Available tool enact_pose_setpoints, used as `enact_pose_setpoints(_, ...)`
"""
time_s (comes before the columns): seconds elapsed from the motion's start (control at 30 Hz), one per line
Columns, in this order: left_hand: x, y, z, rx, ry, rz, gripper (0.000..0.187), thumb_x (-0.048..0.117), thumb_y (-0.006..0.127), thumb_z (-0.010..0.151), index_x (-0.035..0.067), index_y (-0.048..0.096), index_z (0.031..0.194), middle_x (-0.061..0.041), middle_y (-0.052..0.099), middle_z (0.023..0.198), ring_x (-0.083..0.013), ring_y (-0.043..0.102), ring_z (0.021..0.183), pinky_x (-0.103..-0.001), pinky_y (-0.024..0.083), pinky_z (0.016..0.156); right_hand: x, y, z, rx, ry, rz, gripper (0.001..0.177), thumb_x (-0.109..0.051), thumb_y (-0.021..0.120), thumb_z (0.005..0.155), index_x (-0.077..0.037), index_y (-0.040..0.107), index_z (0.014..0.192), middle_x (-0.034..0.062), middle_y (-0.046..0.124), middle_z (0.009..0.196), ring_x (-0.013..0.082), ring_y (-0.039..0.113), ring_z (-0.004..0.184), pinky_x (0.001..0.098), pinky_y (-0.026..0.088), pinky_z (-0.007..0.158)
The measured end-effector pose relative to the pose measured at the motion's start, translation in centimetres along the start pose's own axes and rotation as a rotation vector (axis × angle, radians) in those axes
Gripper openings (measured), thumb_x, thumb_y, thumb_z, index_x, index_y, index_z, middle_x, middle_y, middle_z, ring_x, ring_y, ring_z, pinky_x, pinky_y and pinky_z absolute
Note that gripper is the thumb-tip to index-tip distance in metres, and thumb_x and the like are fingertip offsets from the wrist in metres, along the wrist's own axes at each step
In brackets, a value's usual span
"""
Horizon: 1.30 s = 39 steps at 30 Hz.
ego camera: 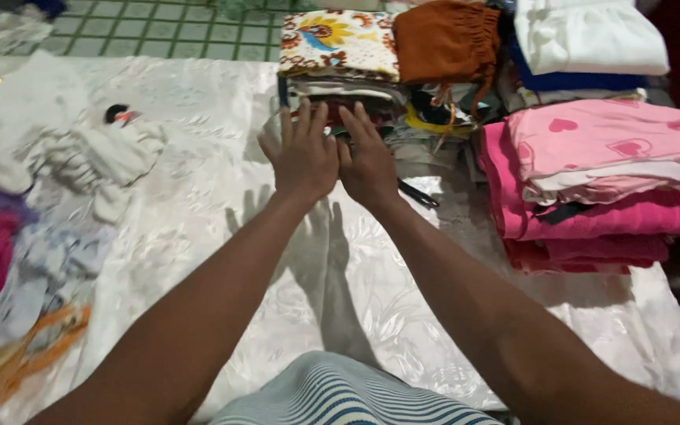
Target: Folding various garments, including a patterned shirt and a white t-shirt, on a bed.
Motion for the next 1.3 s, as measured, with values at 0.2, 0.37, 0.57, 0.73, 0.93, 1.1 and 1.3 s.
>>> enact_pose_setpoints(0.2, -1.3, -3.4, -7.9, -0.270, -0.268, -0.119, 0.059, 0.039, 0.036, 0.105, 0.023, 0.030, 0.161, -0.016, 0.073, 0.115, -0.0365, 0.063, 0.123, -0.076, -0.001, 0.121, -3.0, 2.2, -4.6, -0.155, 0.109, 0.274, 0.051, -0.021, 0.057, 0.102, -0.012, 0.046, 0.151, 0.0192, 0.068, 0.129, 0.0316, 0.071, 0.106, 0.0425, 0.055, 0.089)
enact_pose_setpoints(0.37, -6.1, -2.8, -11.8, -0.230, -0.350, -0.105, 0.052, 0.036, 0.039, 0.104, 0.020, 0.041, 0.153, -0.017, 0.075, 0.109, -0.0381, 0.066, 0.115, -0.073, 0.007, 0.118, -6.3, 4.7, -6.6, -0.316, 0.197, 0.399, 0.048, -0.020, 0.058, 0.096, -0.014, 0.054, 0.143, 0.0164, 0.075, 0.088, 0.0325, 0.074, 0.082, 0.0431, 0.056, 0.077)
enact_pose_setpoints(0.57, -9.5, -3.5, -13.2, -0.137, -0.309, -0.097, 0.038, 0.033, 0.040, 0.104, 0.011, 0.066, 0.121, -0.014, 0.072, 0.114, -0.0355, 0.066, 0.111, -0.064, 0.037, 0.101, -9.6, 6.7, -7.2, -0.413, 0.147, 0.410, 0.034, -0.017, 0.059, 0.096, -0.012, 0.065, 0.129, 0.0146, 0.074, 0.081, 0.0280, 0.073, 0.073, 0.0408, 0.055, 0.070)
enact_pose_setpoints(0.73, -11.4, -3.9, -12.2, -0.127, -0.259, -0.121, 0.037, 0.032, 0.041, 0.104, 0.011, 0.071, 0.111, -0.013, 0.071, 0.112, -0.0350, 0.068, 0.108, -0.056, 0.045, 0.097, -10.1, 8.6, -7.1, -0.385, 0.202, 0.400, 0.028, -0.016, 0.061, 0.094, -0.011, 0.071, 0.120, 0.0135, 0.072, 0.074, 0.0268, 0.070, 0.068, 0.0397, 0.054, 0.068)
enact_pose_setpoints(0.93, -17.0, -5.6, -10.6, -0.182, -0.258, -0.181, 0.036, 0.031, 0.044, 0.101, 0.011, 0.067, 0.122, -0.017, 0.071, 0.113, -0.0377, 0.066, 0.108, -0.056, 0.046, 0.097, -13.9, 12.3, -4.7, -0.252, 0.078, 0.371, 0.029, -0.013, 0.063, 0.090, -0.010, 0.071, 0.117, 0.0124, 0.075, 0.084, 0.0257, 0.072, 0.077, 0.0385, 0.056, 0.071)
enact_pose_setpoints(1.1, -23.2, -7.5, -9.3, -0.163, -0.221, -0.225, 0.035, 0.030, 0.047, 0.101, 0.005, 0.069, 0.114, -0.020, 0.070, 0.111, -0.0393, 0.067, 0.107, -0.053, 0.051, 0.094, -18.1, 17.0, -3.2, -0.354, 0.181, 0.332, 0.033, -0.012, 0.062, 0.088, -0.011, 0.071, 0.120, 0.0125, 0.078, 0.090, 0.0261, 0.074, 0.081, 0.0376, 0.057, 0.075)
enact_pose_setpoints(1.3, -34.4, -7.8, -4.6, 0.069, -0.146, -0.232, 0.035, 0.028, 0.064, 0.093, 0.003, 0.068, 0.118, -0.023, 0.063, 0.121, -0.0408, 0.064, 0.114, -0.051, 0.051, 0.098, -21.8, 25.3, 2.0, -0.329, 0.101, 0.405, 0.030, -0.010, 0.057, 0.094, -0.005, 0.069, 0.121, 0.0124, 0.077, 0.097, 0.0203, 0.076, 0.079, 0.0343, 0.059, 0.073)
Point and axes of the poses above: each hand's wrist, its own z-axis towards the middle knuckle, its own y-axis out of the palm, x = y × z, the point moved 6 cm from there along z, towards the middle knuckle
